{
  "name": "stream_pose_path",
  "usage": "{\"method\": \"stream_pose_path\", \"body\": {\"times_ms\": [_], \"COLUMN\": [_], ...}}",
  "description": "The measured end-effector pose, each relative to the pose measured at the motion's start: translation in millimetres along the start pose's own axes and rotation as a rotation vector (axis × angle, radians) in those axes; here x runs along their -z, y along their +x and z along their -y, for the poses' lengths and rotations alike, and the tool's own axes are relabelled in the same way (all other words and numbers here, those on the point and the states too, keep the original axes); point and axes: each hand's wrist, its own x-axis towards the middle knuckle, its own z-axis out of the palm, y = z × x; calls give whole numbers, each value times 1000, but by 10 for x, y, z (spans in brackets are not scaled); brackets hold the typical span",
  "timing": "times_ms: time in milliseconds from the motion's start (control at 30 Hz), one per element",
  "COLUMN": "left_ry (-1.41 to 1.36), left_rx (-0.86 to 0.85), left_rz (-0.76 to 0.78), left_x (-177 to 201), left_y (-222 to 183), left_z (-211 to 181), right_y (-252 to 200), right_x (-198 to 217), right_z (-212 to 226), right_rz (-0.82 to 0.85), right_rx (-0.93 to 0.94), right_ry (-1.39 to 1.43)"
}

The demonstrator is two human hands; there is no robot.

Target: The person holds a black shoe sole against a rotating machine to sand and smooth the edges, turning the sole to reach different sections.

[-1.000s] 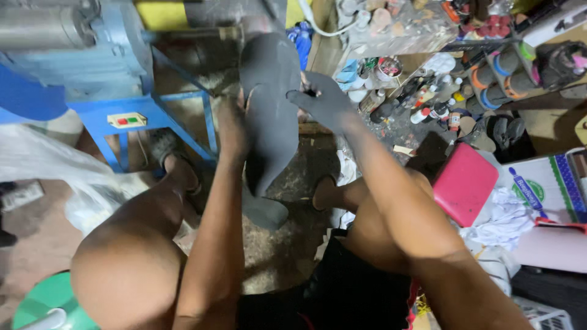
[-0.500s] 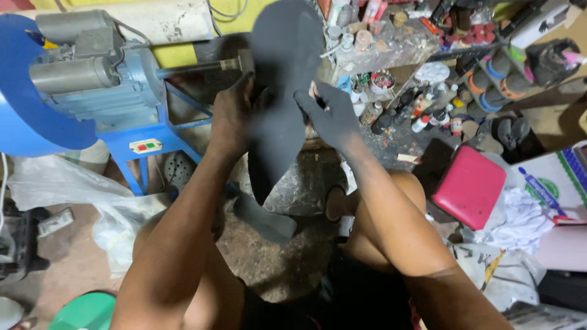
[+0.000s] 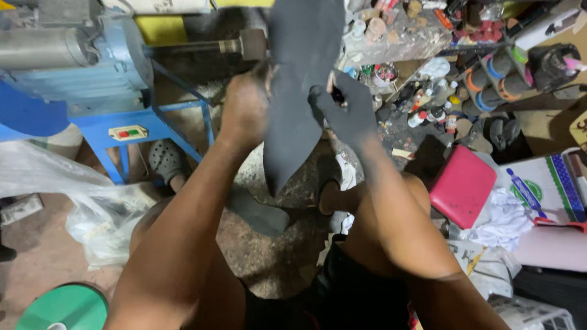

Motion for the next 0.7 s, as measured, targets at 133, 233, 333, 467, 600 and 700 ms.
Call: {"method": "stream_pose_path", "body": {"times_ms": [133, 233, 333, 467, 600, 700], "left_ry": [45, 34, -36, -39, -72, -100], "left_rx": [-277, -256, -361, -220, -157, -220], "left_rz": [-129, -121, -242, -277, -313, -294], "left_x": [154, 217, 244, 215, 162, 184], "left_y": [-78, -183, -275, -354, -357, -352], "left_z": [-42, -90, -161, -270, -296, -222], "right_y": [-25, -46, -40, -90, -108, -85], "right_x": [35, -7, -7, -38, -79, -120], "right_z": [4, 35, 75, 145, 119, 24], "right_rz": [97, -46, -126, -187, -191, -70], "right_rx": [-62, -76, 54, 101, 69, 38], "right_ry": [177, 74, -43, -136, 35, 236]}}
